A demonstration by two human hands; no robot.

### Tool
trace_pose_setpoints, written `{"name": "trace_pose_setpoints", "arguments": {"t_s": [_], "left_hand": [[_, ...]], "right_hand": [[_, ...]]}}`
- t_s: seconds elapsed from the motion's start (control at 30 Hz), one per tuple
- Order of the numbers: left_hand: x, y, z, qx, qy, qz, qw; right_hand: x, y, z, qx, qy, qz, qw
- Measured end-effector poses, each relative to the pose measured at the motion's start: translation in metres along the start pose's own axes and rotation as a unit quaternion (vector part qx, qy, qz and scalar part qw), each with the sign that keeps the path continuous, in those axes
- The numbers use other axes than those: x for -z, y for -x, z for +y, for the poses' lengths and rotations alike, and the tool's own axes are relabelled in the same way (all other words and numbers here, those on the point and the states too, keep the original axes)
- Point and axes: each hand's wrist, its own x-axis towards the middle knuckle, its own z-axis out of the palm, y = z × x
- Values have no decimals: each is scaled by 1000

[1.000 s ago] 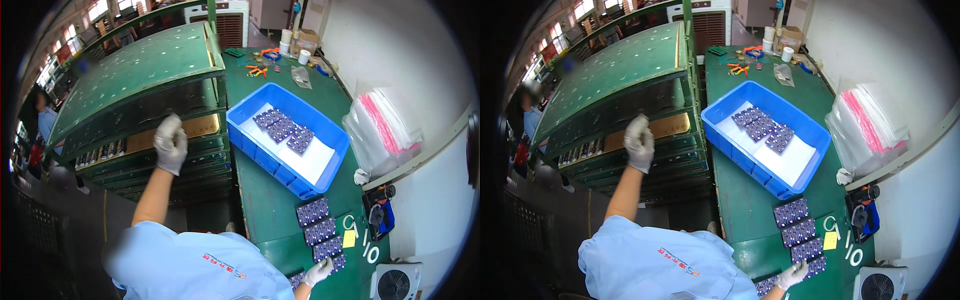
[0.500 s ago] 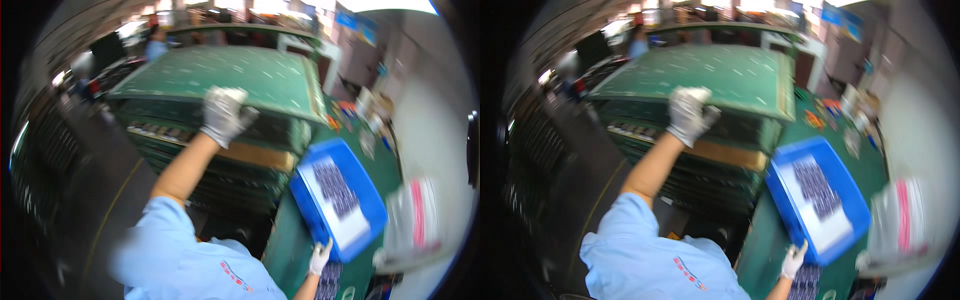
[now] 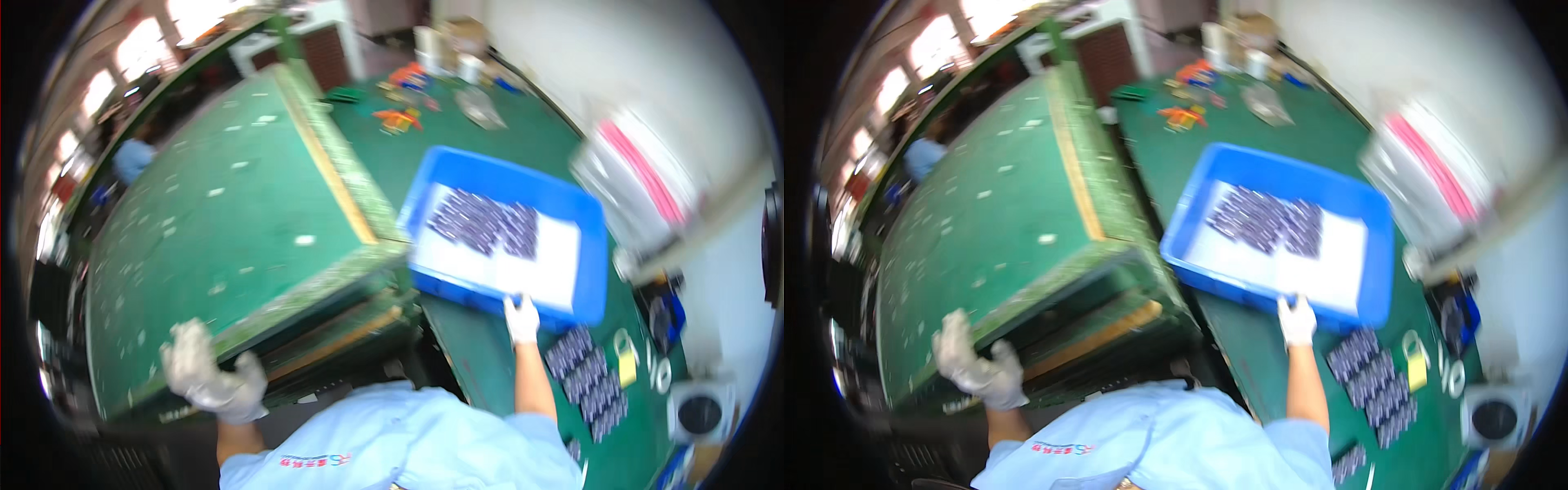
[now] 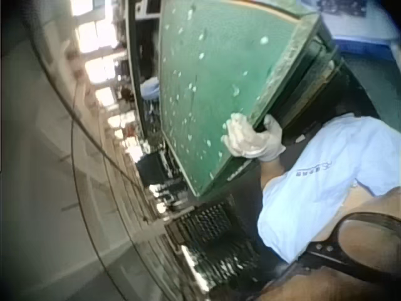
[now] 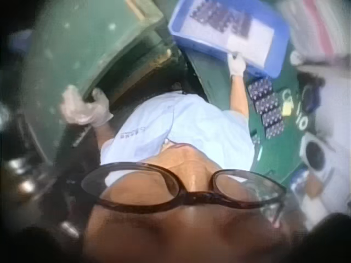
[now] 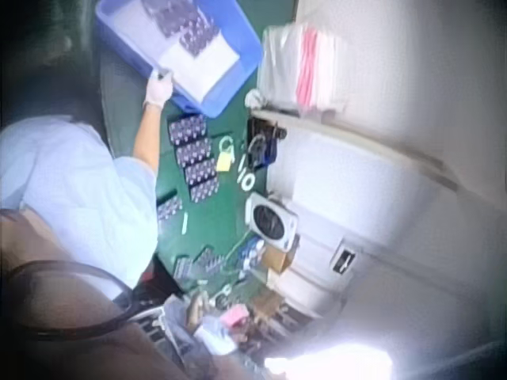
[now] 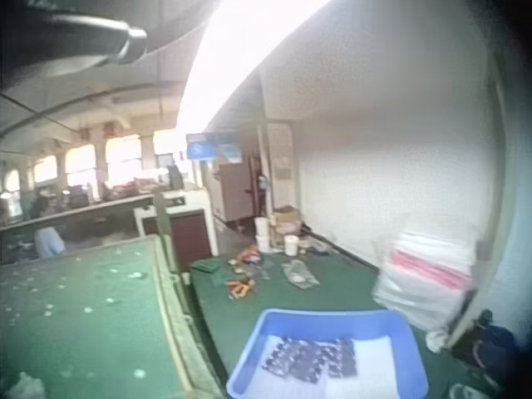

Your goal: Organizing PCBs and loading them into a multi-tier storage rack on a production floor.

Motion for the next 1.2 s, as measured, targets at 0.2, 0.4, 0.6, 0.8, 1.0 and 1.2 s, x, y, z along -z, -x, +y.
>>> {"name": "trace_pose_setpoints", "arguments": {"t_s": [0.2,0.4,0.6,0.8,1.0,1.2], "left_hand": [[-33,-16,10,-3,3,41,999],[-29,-13,13,7,-3,52,999],[-9,-15,11,2,-7,19,1000],[23,32,-66,109,-137,42,984],[12,61,-150,62,-177,80,979],[32,-17,-206,-15,-258,164,952]], "right_hand": [[33,-53,120,10,-98,73,992],[79,-63,151,-119,-117,101,981],[99,-66,186,-105,-210,83,969],[139,-55,142,-58,157,-11,986],[122,-27,-47,297,-144,95,939],[96,31,-226,600,-186,95,772]]}}
